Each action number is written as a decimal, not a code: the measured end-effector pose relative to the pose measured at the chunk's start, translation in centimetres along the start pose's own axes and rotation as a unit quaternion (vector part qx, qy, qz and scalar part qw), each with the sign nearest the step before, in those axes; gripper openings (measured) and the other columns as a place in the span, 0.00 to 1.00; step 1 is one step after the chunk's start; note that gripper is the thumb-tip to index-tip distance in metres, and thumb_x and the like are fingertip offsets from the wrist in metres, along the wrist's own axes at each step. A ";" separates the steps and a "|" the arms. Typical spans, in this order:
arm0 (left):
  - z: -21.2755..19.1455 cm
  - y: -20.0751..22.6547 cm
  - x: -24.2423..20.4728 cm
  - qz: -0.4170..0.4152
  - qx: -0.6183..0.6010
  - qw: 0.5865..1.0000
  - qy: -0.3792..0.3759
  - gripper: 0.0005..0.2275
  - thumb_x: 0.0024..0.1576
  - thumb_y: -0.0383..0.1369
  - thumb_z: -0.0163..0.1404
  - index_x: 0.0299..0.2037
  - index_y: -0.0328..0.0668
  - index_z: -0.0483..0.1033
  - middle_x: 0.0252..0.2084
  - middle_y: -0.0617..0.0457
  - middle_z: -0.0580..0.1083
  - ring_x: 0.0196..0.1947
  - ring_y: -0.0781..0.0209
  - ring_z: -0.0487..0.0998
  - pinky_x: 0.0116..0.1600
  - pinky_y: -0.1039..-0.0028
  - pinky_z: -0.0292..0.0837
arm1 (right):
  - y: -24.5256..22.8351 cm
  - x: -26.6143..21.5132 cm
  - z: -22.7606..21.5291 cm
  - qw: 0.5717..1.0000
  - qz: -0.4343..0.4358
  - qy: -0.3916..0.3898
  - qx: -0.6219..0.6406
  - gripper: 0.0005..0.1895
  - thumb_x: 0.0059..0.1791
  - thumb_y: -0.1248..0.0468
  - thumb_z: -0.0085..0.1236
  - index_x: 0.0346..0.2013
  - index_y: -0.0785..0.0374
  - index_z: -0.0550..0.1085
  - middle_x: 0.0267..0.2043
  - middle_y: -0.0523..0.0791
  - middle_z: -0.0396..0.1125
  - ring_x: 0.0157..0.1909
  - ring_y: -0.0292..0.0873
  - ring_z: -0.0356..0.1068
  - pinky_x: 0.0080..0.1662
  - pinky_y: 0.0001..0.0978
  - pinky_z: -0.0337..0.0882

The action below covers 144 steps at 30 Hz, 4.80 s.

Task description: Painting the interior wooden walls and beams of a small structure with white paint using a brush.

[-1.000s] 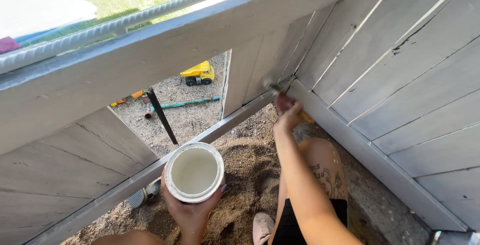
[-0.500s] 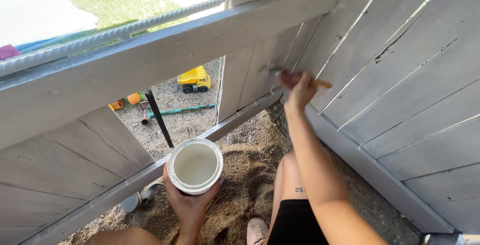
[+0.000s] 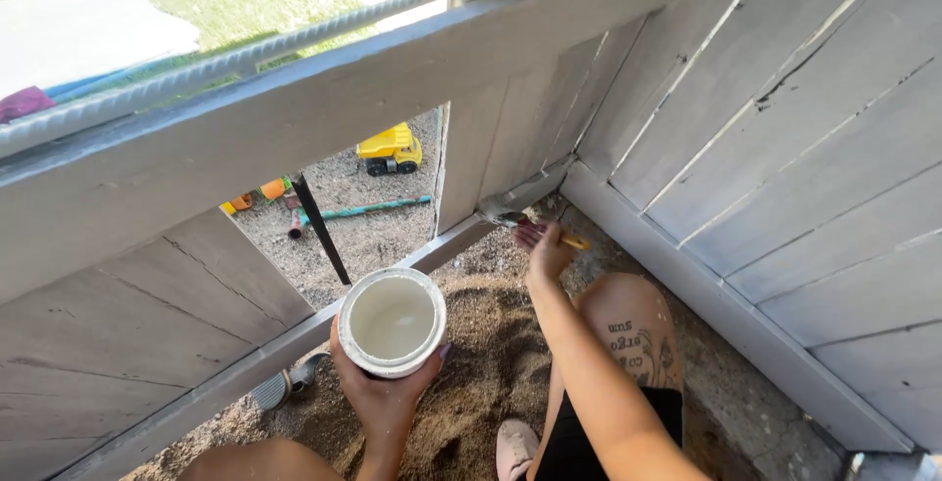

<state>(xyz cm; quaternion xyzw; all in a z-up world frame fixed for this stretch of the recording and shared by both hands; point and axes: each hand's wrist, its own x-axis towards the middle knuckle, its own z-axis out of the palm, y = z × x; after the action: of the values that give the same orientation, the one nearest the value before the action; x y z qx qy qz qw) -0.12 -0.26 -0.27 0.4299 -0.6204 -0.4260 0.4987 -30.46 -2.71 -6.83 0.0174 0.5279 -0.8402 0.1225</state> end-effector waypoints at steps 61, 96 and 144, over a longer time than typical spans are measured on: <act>1.7 -4.4 -2.3 0.159 0.045 0.986 -0.027 0.58 0.30 0.42 0.76 0.72 0.37 0.52 0.64 0.41 0.68 0.63 0.44 0.73 0.73 0.51 0.68 | -11.7 -18.2 -3.7 0.912 -0.208 -0.344 -0.080 0.12 0.56 0.66 0.39 0.34 0.62 0.72 0.23 0.40 0.67 0.15 0.29 0.61 0.17 0.17 0.59; 2.5 -3.7 -1.0 0.252 0.030 0.966 0.049 0.53 0.32 0.42 0.77 0.68 0.30 0.60 0.63 0.27 0.67 0.63 0.26 0.68 0.68 0.29 0.54 | -12.0 -16.2 -3.0 0.970 -0.072 -0.195 -0.124 0.21 0.58 0.53 0.40 0.28 0.63 0.69 0.09 0.50 0.59 0.06 0.36 0.52 0.12 0.21 0.49; 2.1 -3.4 -1.0 0.053 0.060 0.997 -0.016 0.58 0.30 0.33 0.74 0.73 0.35 0.47 0.58 0.38 0.71 0.54 0.44 0.80 0.60 0.57 0.82 | -1.3 7.3 -0.3 0.986 -0.105 -0.116 -0.066 0.14 0.60 0.67 0.39 0.38 0.72 0.71 0.29 0.50 0.75 0.27 0.44 0.79 0.31 0.25 0.85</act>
<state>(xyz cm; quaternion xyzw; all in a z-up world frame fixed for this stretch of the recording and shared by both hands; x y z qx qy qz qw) -1.73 0.05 -4.08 0.4189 -0.6749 -0.3679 0.4835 -37.91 -3.29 -6.94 -0.1437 0.5629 -0.8084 0.0949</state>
